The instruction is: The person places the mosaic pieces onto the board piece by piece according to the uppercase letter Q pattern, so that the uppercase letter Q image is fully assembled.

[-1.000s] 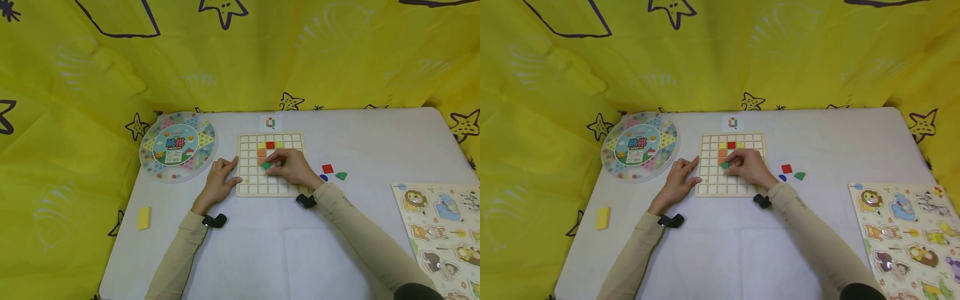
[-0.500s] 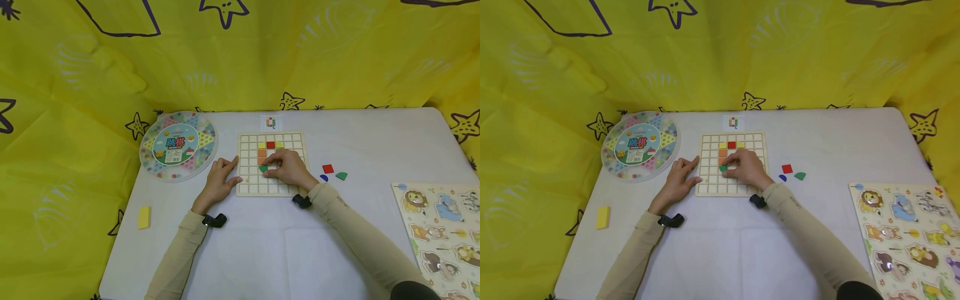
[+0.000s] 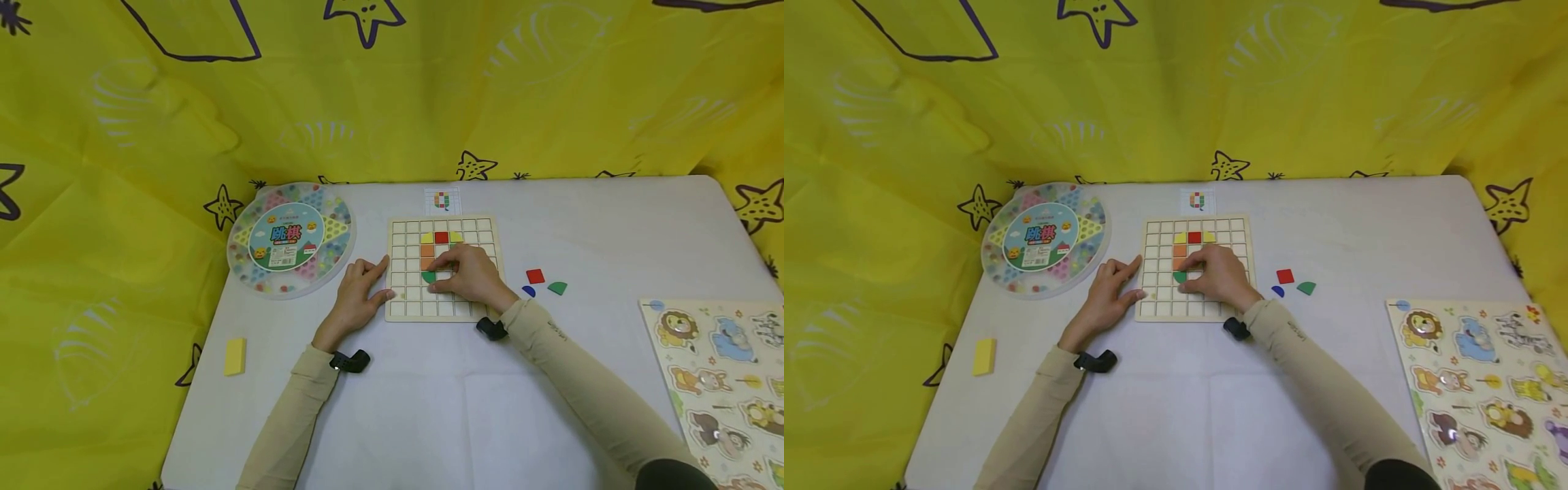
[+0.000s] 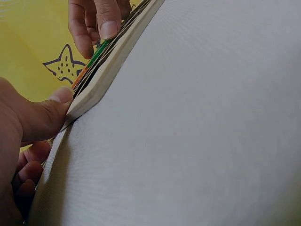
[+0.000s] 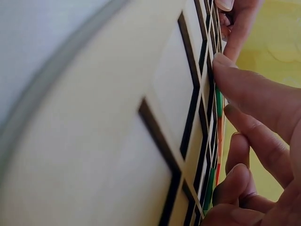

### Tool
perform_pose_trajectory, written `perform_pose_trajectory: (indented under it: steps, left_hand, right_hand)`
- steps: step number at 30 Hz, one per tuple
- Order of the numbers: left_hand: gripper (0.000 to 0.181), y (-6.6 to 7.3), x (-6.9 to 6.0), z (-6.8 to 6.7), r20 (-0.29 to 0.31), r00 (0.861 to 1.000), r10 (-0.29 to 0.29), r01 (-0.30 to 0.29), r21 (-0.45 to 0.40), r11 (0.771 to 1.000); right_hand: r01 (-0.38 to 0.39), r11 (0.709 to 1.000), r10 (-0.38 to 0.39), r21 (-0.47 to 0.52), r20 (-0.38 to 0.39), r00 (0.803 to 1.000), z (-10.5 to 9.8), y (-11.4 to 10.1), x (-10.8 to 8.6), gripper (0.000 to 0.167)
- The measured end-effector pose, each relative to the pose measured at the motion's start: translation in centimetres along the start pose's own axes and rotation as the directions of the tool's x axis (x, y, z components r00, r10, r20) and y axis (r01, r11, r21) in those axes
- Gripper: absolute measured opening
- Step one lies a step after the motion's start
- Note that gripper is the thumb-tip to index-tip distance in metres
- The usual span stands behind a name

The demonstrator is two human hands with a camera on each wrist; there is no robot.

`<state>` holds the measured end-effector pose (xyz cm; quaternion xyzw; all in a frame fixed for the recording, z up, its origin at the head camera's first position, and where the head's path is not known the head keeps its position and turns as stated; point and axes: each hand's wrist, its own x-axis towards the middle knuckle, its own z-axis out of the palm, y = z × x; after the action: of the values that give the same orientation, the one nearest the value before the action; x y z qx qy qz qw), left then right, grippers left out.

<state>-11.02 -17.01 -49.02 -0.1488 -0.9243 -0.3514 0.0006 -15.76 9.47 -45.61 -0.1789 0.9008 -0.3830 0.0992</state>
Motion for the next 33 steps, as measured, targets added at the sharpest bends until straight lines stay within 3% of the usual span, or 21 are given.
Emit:
perform_pose_trajectory:
  steps: [25, 33]
  left_hand:
    - [0.073, 0.1, -0.1, -0.1, -0.004, 1.0, 0.012, -0.012, -0.003, 1.0]
    - [0.073, 0.1, -0.1, -0.1, -0.004, 1.0, 0.017, -0.017, -0.012, 1.0]
  right_hand:
    - [-0.017, 0.999, 0.018, -0.033, 0.012, 1.0, -0.3, -0.2, -0.1, 0.027]
    - [0.0, 1.0, 0.0, 0.026, 0.01, 1.0, -1.2, 0.4, -0.9, 0.029]
